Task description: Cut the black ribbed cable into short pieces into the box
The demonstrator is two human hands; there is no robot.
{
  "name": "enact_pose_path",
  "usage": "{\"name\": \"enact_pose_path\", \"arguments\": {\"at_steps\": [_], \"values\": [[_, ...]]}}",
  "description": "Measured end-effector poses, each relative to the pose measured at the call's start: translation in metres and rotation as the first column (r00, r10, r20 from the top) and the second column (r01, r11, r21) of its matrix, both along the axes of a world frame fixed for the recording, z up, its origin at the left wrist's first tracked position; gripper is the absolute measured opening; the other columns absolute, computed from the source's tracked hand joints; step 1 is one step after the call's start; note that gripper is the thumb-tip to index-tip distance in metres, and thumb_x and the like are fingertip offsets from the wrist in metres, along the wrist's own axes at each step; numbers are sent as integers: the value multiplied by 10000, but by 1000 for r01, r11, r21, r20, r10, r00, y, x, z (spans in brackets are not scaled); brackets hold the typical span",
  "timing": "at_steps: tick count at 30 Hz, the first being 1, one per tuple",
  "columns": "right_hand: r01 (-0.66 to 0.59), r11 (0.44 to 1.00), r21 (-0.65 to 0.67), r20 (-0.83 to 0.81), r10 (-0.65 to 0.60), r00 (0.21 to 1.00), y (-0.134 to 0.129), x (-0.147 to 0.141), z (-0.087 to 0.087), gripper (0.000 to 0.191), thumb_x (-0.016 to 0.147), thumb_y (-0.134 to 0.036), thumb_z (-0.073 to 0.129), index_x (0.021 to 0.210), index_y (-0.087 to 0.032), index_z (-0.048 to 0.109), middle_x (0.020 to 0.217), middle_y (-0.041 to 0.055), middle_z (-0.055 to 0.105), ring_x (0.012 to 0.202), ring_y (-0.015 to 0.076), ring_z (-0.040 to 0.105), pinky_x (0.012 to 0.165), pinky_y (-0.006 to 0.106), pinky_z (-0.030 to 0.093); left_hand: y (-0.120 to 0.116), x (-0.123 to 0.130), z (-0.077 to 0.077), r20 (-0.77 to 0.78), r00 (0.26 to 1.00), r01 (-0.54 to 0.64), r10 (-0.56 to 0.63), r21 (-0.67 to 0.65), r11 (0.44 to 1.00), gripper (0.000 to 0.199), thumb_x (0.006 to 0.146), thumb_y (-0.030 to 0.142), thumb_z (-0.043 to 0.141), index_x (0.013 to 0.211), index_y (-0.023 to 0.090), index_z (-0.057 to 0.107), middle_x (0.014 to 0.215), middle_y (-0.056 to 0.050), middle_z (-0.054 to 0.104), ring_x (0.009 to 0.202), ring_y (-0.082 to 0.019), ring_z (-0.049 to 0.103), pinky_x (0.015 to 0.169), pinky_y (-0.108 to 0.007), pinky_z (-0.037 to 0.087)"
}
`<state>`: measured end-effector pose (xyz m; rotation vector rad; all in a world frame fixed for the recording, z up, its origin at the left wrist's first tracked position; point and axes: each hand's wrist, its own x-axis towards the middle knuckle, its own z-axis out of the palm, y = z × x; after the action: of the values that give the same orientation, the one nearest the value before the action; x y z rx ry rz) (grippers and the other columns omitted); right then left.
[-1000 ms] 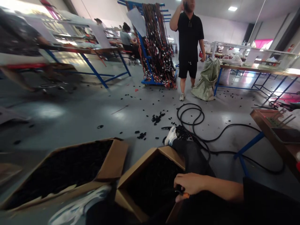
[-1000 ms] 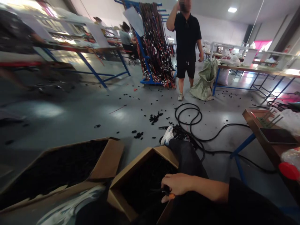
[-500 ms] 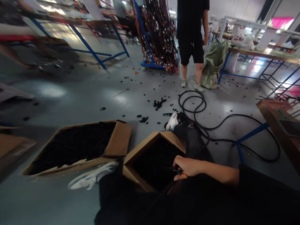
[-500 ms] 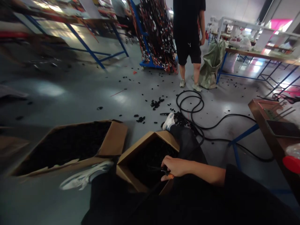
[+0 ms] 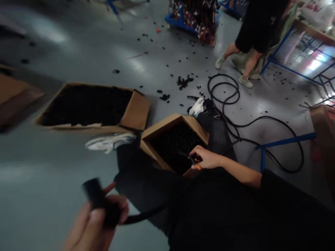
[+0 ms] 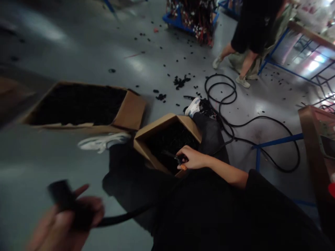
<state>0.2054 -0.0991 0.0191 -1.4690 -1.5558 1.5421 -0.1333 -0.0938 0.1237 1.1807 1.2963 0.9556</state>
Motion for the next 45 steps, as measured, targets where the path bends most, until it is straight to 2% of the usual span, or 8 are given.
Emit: {"name": "enact_pose_path", "arguments": {"at_steps": [5, 10, 19, 25, 29, 35, 39, 45], "values": [[112, 994, 6, -74, -111, 991, 5, 4, 7, 481, 916, -395, 853, 1277, -188, 614, 1234, 36, 583, 943, 99, 625, 864, 265, 573, 3, 34, -40, 132, 987, 88, -95, 62, 994, 354, 903, 567, 817, 1199, 381, 874, 631, -6, 662, 406, -110, 504, 361, -192, 366], [190, 954, -231, -394, -270, 878, 2, 6, 9, 769, 868, -779, 812, 1359, -269, 512, 1105, -14, 615, 829, 136, 767, 747, 287, 653, -1, 62, -52, 30, 964, 261, -262, 54, 964, 486, 1035, 603, 712, 1300, 202, 785, 682, 7, 661, 451, -76, 515, 426, -158, 416], [143, 848, -510, -591, -467, 658, 3, 11, 22, 611, 1046, -775, 560, 1426, -300, 505, 1088, 8, 732, 902, 166, 752, 826, 357, 689, 3, 57, -66, 114, 971, 197, -212, 131, 972, 396, 1044, 595, 702, 1247, 274, 817, 652, 2, 646, 407, -88, 490, 375, -216, 329], [161, 809, -565, -554, -516, 653, 5, 6, 28, 525, 1112, -745, 433, 1370, -308, 568, 1207, 29, 775, 917, 167, 765, 689, 308, 706, -2, 62, -57, 65, 973, 219, -221, 39, 975, 423, 1047, 623, 707, 1246, 260, 796, 697, 5, 648, 471, -85, 515, 420, -212, 392], [139, 866, -480, -566, -427, 705, 2, 4, 25, 567, 1069, -774, 520, 1376, -298, 550, 1231, 40, 772, 888, 160, 768, 666, 309, 713, -2, 67, -58, 42, 971, 229, -234, 93, 969, 431, 1064, 622, 679, 1233, 244, 798, 704, 7, 638, 475, -81, 520, 419, -204, 387], [68, 997, -30, -364, -74, 928, -5, 13, 23, 673, 930, -738, 783, 1361, -252, 606, 1319, 65, 658, 882, 110, 703, 708, 249, 641, -6, 80, -60, -157, 976, 171, -148, 148, 974, 457, 1091, 632, 605, 1158, 223, 798, 704, 14, 626, 535, -101, 528, 494, -225, 426], [-90, 978, 189, -56, 102, 993, -5, 22, 33, 571, 961, -628, 789, 1358, -230, 686, 1318, 80, 644, 1013, 142, 644, 857, 303, 598, -8, 86, -59, -229, 970, 125, -86, 161, 979, 429, 1092, 601, 608, 1126, 217, 796, 771, 1, 681, 607, -114, 576, 584, -244, 486], [-197, 948, 249, -17, 208, 978, -3, 27, 43, 529, 988, -552, 780, 1405, -235, 711, 1326, 95, 622, 1180, 211, 656, 1020, 410, 597, -9, 87, -57, -235, 966, 146, -107, 155, 977, 509, 1133, 636, 503, 1204, 215, 780, 793, -4, 693, 603, -114, 576, 602, -249, 511]]}}
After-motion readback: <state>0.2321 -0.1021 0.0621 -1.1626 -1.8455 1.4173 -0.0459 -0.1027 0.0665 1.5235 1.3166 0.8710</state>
